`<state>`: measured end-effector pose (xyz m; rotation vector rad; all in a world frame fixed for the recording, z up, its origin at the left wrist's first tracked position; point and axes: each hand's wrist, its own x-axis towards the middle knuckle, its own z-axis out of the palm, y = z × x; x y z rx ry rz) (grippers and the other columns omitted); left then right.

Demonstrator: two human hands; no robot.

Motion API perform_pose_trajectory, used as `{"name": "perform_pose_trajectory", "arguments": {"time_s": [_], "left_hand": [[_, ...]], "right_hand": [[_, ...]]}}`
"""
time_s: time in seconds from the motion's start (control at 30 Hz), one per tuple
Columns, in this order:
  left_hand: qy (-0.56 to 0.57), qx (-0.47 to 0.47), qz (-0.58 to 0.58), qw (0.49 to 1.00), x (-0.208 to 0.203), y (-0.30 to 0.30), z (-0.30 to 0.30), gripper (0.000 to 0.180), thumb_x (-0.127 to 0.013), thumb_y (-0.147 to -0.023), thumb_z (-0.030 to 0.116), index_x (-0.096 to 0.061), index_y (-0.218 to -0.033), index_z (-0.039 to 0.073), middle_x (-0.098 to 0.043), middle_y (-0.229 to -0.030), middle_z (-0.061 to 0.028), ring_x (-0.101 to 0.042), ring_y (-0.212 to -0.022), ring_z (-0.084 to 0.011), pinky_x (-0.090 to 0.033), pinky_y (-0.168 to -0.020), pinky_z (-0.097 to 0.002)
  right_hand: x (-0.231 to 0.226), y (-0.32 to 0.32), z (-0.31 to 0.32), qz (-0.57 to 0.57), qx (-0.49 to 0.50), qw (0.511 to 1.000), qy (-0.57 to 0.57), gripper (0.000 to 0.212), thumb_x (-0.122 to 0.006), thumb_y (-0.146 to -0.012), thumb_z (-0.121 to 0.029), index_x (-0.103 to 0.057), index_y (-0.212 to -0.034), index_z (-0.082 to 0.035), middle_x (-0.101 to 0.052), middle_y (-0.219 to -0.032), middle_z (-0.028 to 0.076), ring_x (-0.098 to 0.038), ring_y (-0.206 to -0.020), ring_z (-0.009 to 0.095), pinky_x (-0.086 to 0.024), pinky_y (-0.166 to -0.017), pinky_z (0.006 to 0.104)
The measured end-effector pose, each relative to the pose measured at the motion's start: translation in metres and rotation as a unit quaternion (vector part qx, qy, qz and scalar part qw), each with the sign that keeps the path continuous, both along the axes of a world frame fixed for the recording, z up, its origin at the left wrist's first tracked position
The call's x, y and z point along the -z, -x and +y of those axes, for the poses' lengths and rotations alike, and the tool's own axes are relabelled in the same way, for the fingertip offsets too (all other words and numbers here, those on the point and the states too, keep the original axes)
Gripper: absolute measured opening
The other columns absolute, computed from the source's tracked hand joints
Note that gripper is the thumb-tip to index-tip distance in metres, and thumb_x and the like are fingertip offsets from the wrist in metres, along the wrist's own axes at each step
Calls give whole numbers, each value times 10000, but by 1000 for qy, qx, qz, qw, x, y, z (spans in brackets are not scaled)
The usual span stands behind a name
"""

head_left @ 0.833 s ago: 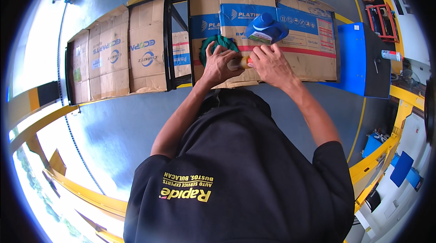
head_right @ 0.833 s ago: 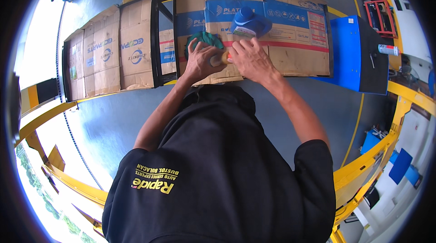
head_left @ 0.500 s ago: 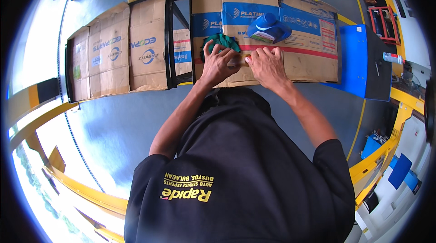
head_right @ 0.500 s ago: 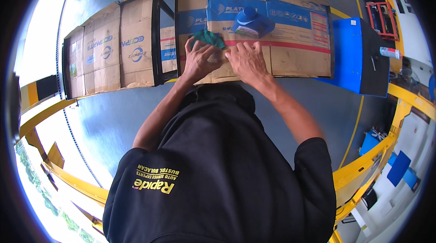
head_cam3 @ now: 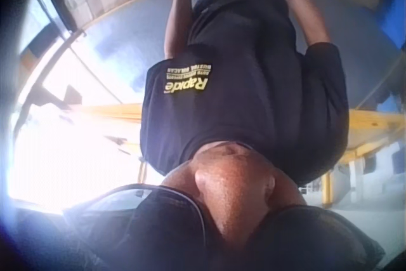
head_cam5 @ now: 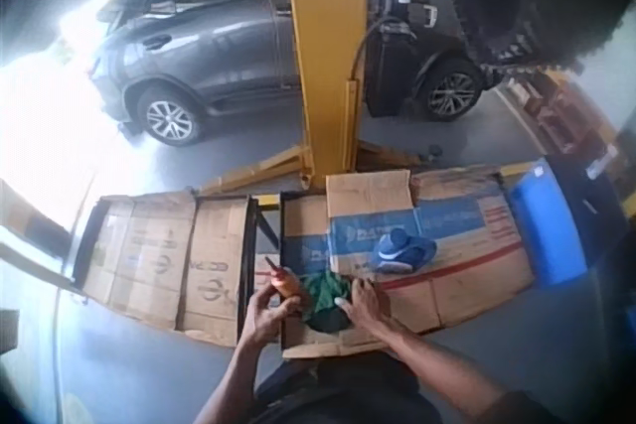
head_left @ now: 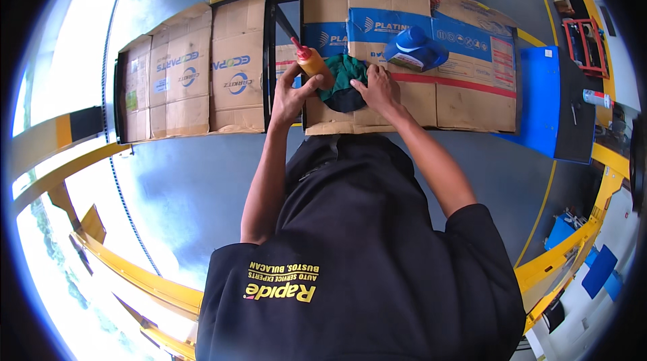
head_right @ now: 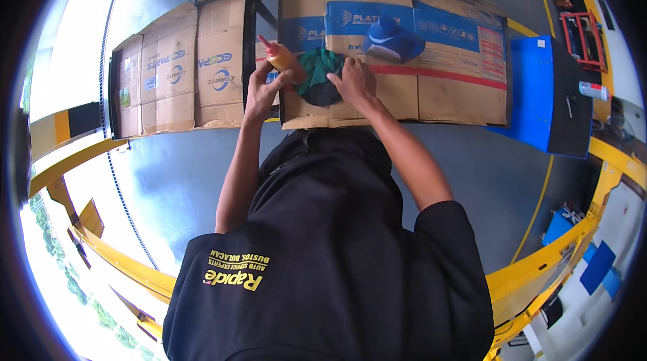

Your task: The person opens a small bottle and pours its contents into a blue squeeze bottle, then wipes the nozzle with a green cloth. They walk to a yellow lift platform and apply the lubricant to a metal part resting on the platform.

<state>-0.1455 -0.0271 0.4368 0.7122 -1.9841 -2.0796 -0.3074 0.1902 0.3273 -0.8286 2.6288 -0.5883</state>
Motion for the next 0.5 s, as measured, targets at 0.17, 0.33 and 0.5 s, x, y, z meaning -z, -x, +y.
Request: {"name": "perform_pose_trajectory", "arguments": {"time_s": [0.17,0.33,0.5], "left_hand": [[-36,20,44,998,-7,-6,-5,577,-929,-944,346,-745,-1385,23,-769,-1306,-63,-662,-1254,-180,-472,-1176,-388],[-26,43,87,995,-31,-9,1,593,-913,-970,331,-715,-1433,18,-766,-1294,-57,-678,-1245,-160,-503,-1160,-370],[-28,52,107,993,-56,8,19,614,-906,-982,346,-700,-1465,27,-740,-1302,-53,-694,-1212,-159,-558,-1084,-352]], "right_hand": [[-45,17,-5,-138,-34,983,113,300,-823,-1004,-302,-735,-1080,-26,-748,-1192,169,-733,-1113,334,-595,-983,484],[-125,17,16,-487,63,759,428,194,-700,-1137,-206,-719,-1093,-18,-794,-1247,104,-759,-1081,148,-628,-986,350],[-218,-16,-19,-460,69,684,562,157,-637,-1189,-177,-684,-1219,-31,-742,-1443,155,-736,-1322,218,-647,-1069,326]]}}
